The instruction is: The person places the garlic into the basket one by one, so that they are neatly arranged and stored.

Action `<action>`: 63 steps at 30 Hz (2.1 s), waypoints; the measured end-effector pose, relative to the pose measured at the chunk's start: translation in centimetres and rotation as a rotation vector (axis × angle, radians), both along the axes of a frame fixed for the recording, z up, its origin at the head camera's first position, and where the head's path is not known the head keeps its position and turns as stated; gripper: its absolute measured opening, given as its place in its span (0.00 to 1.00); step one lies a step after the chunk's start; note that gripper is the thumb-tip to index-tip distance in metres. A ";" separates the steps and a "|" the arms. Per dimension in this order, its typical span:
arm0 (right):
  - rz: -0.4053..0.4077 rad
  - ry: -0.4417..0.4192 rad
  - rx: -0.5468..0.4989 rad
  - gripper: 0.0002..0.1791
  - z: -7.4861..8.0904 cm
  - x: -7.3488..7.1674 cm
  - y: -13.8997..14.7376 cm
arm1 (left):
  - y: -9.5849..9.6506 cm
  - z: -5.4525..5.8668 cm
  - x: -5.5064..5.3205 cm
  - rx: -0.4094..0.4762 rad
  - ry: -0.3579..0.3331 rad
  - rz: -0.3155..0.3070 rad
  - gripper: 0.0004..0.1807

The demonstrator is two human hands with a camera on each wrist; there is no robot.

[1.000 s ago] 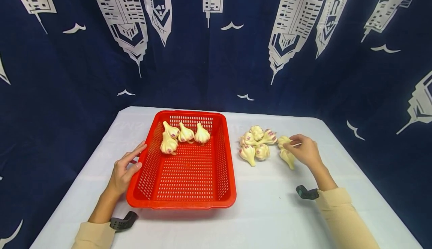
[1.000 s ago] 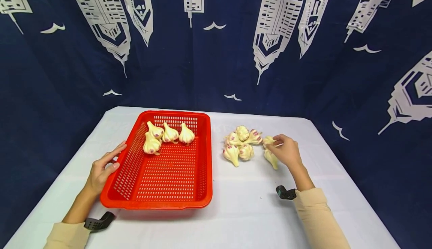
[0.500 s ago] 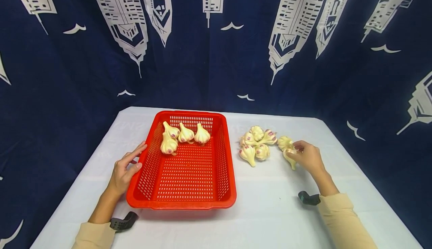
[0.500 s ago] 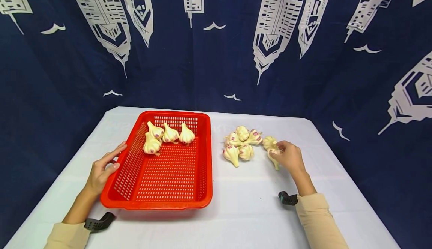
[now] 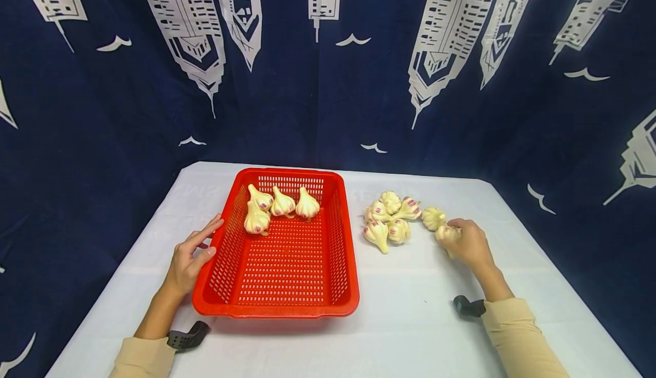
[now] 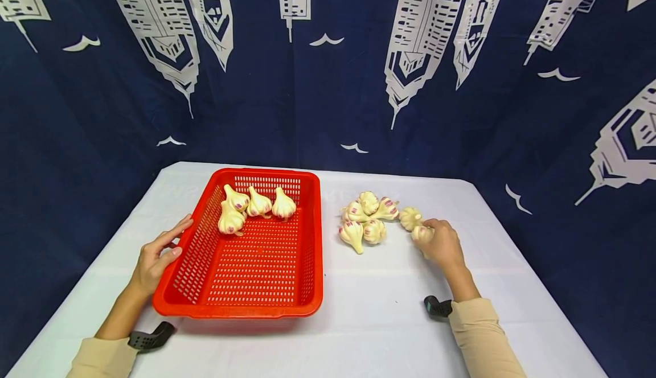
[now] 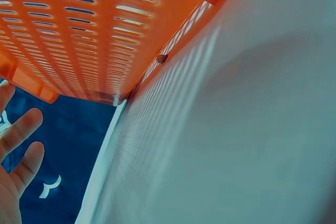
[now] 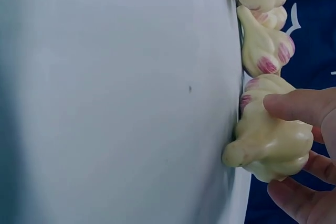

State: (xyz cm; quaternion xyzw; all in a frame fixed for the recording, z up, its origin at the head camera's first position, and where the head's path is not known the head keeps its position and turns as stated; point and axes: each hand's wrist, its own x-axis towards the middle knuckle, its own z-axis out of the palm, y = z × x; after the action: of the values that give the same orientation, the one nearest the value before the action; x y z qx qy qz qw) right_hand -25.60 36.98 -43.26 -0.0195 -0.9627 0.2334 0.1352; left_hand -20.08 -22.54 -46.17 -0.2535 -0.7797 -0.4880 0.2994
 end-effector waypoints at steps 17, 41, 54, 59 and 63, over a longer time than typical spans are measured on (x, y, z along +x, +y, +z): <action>-0.030 0.206 -0.074 0.26 1.5 0.9 -0.4 | 0.0 -0.2 0.0 0.018 -0.007 0.026 0.28; 0.017 0.426 -0.164 0.53 2.3 1.3 -2.1 | -0.1 0.0 0.2 -0.015 0.004 0.005 0.27; 0.068 0.345 -0.228 0.46 2.9 1.3 -3.9 | 0.1 -0.2 0.3 0.009 -0.005 0.023 0.28; 0.108 0.364 -0.258 0.45 2.9 1.2 -4.4 | 0.1 -0.1 0.4 0.008 -0.010 0.025 0.28; 0.139 0.395 -0.281 0.45 2.8 1.0 -4.7 | 0.1 -0.2 0.4 0.005 0.000 0.019 0.28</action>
State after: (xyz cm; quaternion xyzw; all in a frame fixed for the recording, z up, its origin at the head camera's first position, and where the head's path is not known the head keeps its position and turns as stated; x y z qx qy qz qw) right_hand -24.61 32.28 -40.46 0.0743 -0.8748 0.3727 0.3005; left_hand -19.69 -22.40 -46.36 -0.2452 -0.7809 -0.4872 0.3044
